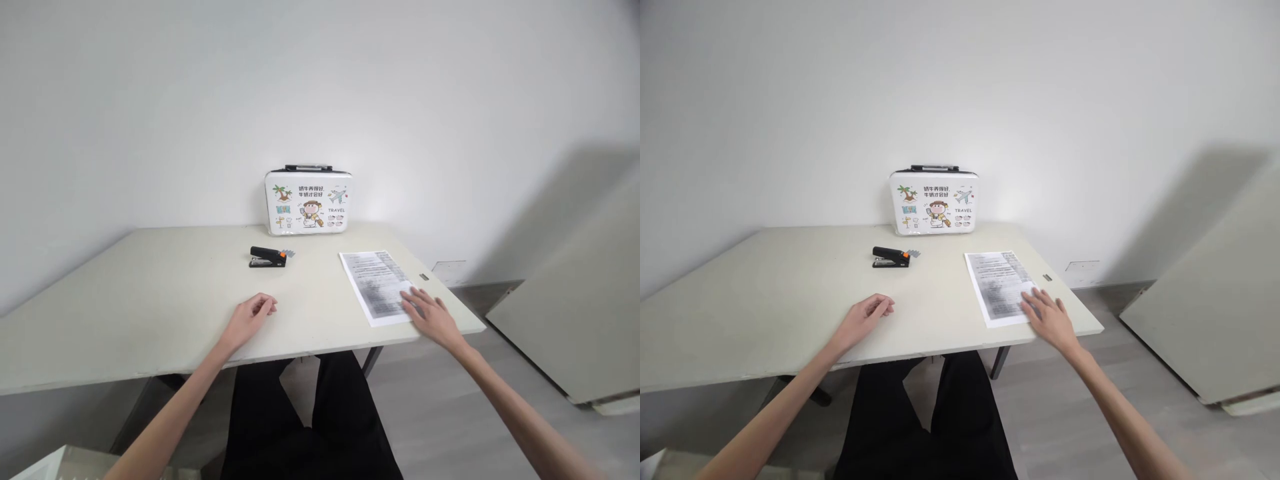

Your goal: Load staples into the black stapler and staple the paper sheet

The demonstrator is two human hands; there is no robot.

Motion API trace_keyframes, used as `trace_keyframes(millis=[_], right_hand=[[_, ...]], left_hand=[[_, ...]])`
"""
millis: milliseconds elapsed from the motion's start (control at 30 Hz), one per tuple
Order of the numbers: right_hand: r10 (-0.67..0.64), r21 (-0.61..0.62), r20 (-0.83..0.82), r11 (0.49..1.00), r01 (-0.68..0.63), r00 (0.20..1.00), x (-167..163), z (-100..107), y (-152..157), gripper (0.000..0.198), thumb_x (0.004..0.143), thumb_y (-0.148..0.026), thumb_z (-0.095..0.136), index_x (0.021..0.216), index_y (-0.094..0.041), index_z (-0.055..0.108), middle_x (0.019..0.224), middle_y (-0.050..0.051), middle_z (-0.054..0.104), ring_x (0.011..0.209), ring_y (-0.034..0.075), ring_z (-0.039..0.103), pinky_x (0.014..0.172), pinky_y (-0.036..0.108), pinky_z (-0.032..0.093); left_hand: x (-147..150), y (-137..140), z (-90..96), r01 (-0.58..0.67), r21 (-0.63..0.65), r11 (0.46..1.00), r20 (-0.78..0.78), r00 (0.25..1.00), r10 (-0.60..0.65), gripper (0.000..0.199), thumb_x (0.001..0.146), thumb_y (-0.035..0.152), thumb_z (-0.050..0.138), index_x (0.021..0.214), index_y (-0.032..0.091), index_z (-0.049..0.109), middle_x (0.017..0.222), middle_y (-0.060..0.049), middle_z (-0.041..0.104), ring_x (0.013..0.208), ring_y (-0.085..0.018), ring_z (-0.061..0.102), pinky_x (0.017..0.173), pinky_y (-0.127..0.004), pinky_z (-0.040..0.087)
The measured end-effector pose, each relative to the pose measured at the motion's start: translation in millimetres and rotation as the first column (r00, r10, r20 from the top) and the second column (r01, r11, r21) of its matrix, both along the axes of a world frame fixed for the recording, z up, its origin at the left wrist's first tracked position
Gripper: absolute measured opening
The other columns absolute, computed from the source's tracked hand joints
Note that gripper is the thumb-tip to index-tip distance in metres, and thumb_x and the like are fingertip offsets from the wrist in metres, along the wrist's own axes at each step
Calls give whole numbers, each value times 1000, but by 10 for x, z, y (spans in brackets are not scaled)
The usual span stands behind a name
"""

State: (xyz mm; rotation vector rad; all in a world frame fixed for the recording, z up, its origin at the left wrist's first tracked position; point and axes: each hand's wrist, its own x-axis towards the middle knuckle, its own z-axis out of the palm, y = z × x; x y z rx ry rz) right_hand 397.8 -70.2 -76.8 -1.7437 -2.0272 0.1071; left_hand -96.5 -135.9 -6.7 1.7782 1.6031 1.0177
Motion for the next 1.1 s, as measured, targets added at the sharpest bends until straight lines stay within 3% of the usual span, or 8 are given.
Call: trace_keyframes(millis=[200,433,600,700,867,933,1100], right_hand=[[206,100,-50,975,-200,977,-611,80,-581,45,105,-58,48,141,-40,66,159,3,56,152,35,44,123,66,33],[310,82,-146,950,-301,940,-1750,316,-933,44,103,-58,53,133,-35,73,151,11,62,147,47,46,116,73,36],[434,54,-168,901,-431,885,-2362,523,-1095,47,103,-61,50,131,-34,75,135,17,66,132,44,54,110,71,43],[539,35,-275,833,-552,796,-2370,603,-1012,43,106,-57,47,132,-36,75,132,12,67,128,37,57,109,61,49],[633,114,-498,726,-678,593,-2010,615,-558,41,108,-48,47,136,-30,70,140,10,66,132,28,60,115,49,48],[607,120,-544,740,-662,580,-1858,611,-380,40,108,-49,45,127,-28,73,133,10,71,124,27,65,110,47,51],[465,-9,-576,819,-574,672,-1646,574,-171,45,104,-59,47,110,-25,76,117,9,78,108,27,71,95,41,55]], left_hand=[[32,-48,73,-18,32,999,-17,1000,18,35,99,55,50,94,25,68,97,-4,78,96,-26,73,90,-37,57],[27,-34,-67,-55,337,940,-291,943,160,33,102,49,48,108,23,66,125,-12,70,126,-31,59,115,-50,42],[-315,-35,-243,-45,269,962,-461,871,170,45,100,56,53,129,23,66,147,-11,63,147,-36,45,124,-56,31],[-641,-133,-238,-30,167,986,-555,823,119,55,100,61,52,142,27,62,160,-7,54,153,-37,39,126,-57,28],[-923,-264,-105,-8,36,999,-591,806,28,64,104,64,45,157,28,51,169,-5,41,159,-33,30,129,-53,25],[-920,-248,-79,6,27,1000,-592,806,11,64,105,64,44,159,30,50,169,-4,40,160,-32,29,129,-53,23],[-871,-130,-84,19,56,998,-574,819,17,60,104,62,46,155,32,55,167,-3,43,159,-32,31,130,-53,22]])
